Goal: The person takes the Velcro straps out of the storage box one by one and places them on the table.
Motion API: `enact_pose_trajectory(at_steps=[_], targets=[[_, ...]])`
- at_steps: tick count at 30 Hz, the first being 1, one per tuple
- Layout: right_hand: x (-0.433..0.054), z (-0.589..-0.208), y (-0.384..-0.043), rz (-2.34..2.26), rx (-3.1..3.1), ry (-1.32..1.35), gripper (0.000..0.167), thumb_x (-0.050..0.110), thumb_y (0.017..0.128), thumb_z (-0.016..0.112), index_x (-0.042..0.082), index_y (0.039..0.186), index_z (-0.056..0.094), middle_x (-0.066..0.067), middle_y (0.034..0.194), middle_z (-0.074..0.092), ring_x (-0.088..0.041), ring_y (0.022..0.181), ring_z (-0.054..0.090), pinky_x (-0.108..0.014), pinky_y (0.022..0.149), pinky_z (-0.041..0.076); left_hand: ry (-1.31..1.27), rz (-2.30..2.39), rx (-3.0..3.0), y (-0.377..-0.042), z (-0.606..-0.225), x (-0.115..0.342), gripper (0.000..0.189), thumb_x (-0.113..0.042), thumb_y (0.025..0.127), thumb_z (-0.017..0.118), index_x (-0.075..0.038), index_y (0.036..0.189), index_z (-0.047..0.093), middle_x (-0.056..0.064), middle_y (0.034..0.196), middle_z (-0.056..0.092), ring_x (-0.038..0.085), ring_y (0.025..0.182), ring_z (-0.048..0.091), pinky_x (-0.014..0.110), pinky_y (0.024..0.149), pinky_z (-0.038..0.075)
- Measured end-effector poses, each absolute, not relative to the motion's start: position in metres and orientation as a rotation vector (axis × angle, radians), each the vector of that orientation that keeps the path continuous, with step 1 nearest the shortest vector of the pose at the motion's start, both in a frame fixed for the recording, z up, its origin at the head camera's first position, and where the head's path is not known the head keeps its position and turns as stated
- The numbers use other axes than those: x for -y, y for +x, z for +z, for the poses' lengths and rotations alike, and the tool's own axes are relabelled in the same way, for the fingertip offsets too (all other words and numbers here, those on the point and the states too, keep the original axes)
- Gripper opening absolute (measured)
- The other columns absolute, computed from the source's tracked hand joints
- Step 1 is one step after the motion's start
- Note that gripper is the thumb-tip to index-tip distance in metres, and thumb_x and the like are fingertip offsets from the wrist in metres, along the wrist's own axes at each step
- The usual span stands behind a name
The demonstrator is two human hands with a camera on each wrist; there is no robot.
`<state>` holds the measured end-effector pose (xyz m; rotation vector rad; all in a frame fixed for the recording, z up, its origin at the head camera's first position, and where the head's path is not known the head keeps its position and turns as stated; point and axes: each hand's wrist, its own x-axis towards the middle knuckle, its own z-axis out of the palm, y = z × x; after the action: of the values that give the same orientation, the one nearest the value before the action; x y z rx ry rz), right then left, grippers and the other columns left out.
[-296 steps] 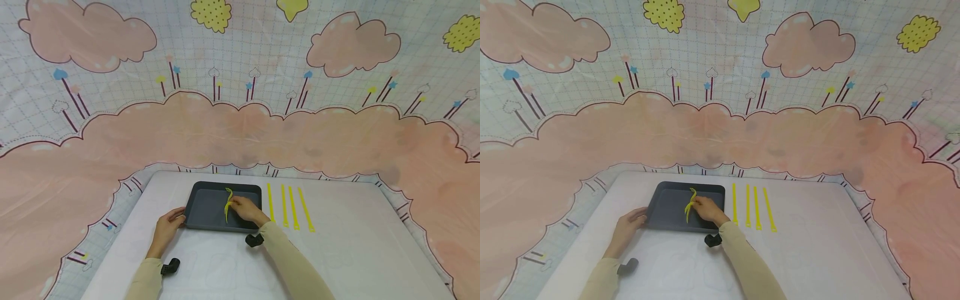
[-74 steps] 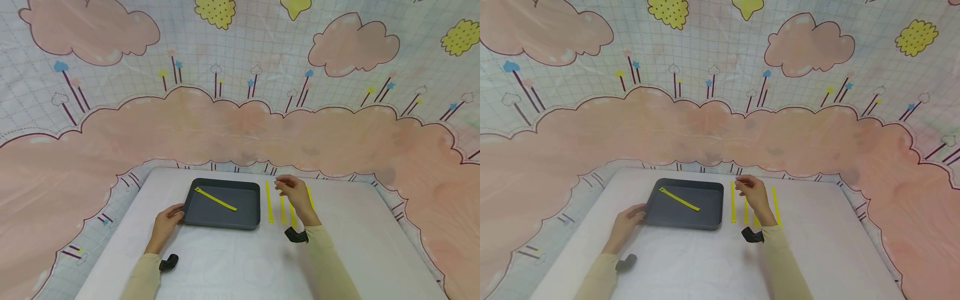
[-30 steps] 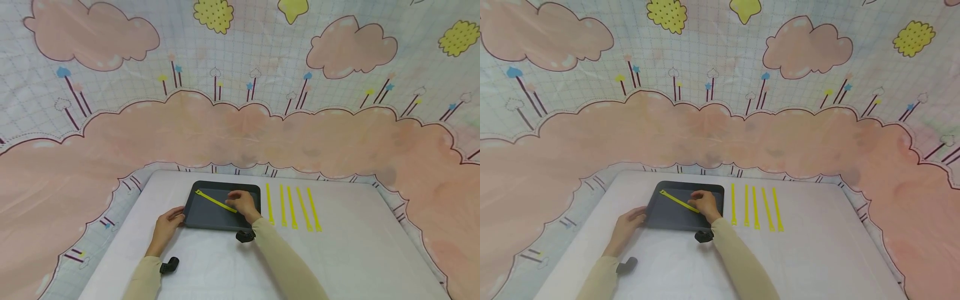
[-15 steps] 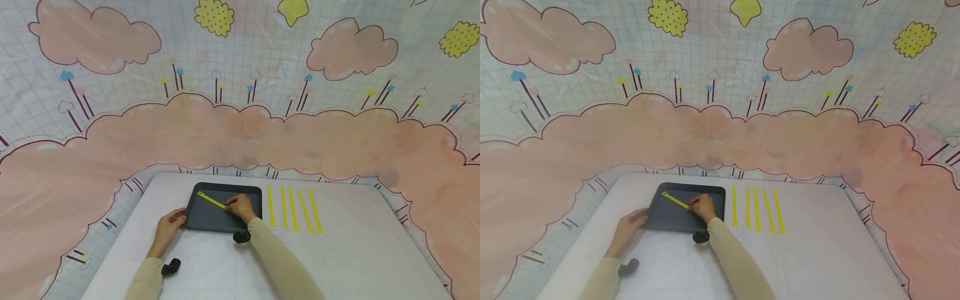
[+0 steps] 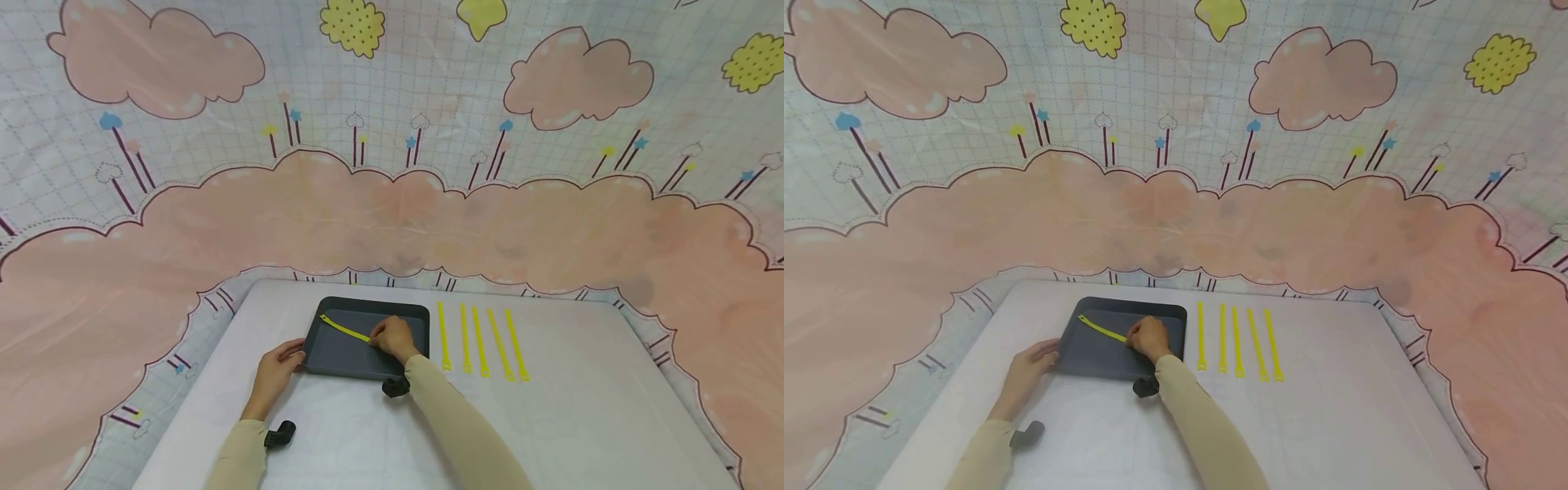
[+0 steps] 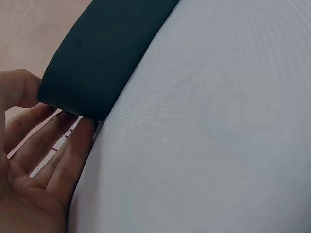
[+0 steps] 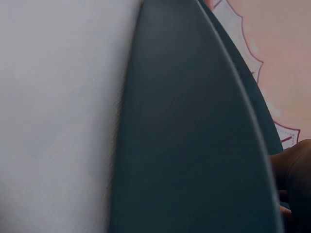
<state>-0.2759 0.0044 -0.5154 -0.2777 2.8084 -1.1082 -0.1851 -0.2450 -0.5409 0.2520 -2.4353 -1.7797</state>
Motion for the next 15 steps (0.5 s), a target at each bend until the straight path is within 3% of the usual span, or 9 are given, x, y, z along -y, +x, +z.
enact_pose_trajectory(at_steps=[9,15], targets=[[-0.0027,-0.5128,-0.2746,-0.956,-2.854,-0.224,0.01,0.019,0.079,0.081,0.015,0.087,0.076,0.001,0.086,0.072,-0.015,0.075,0.061,-0.033,0.069,0.051,0.237,-1.81,2.403,-0.1841,-0.5386,0.2445,0.037,-0.006,0.095,0.058,0.003,0.13,0.06,0.026,0.127,0.064,0.004,0.088,0.07,0.018,0.074,0.058],[-0.0033,-0.5119,-0.273,-0.959,-2.839,-0.24,0.004,0.016,0.079,0.08,0.015,0.082,0.078,0.001,0.083,0.073,-0.014,0.073,0.058,-0.031,0.07,0.05,0.277,-1.806,2.428,-0.1846,-0.5378,0.2435,0.037,-0.008,0.095,0.058,0.0,0.131,0.06,0.023,0.128,0.065,0.003,0.089,0.069,0.016,0.075,0.057]])
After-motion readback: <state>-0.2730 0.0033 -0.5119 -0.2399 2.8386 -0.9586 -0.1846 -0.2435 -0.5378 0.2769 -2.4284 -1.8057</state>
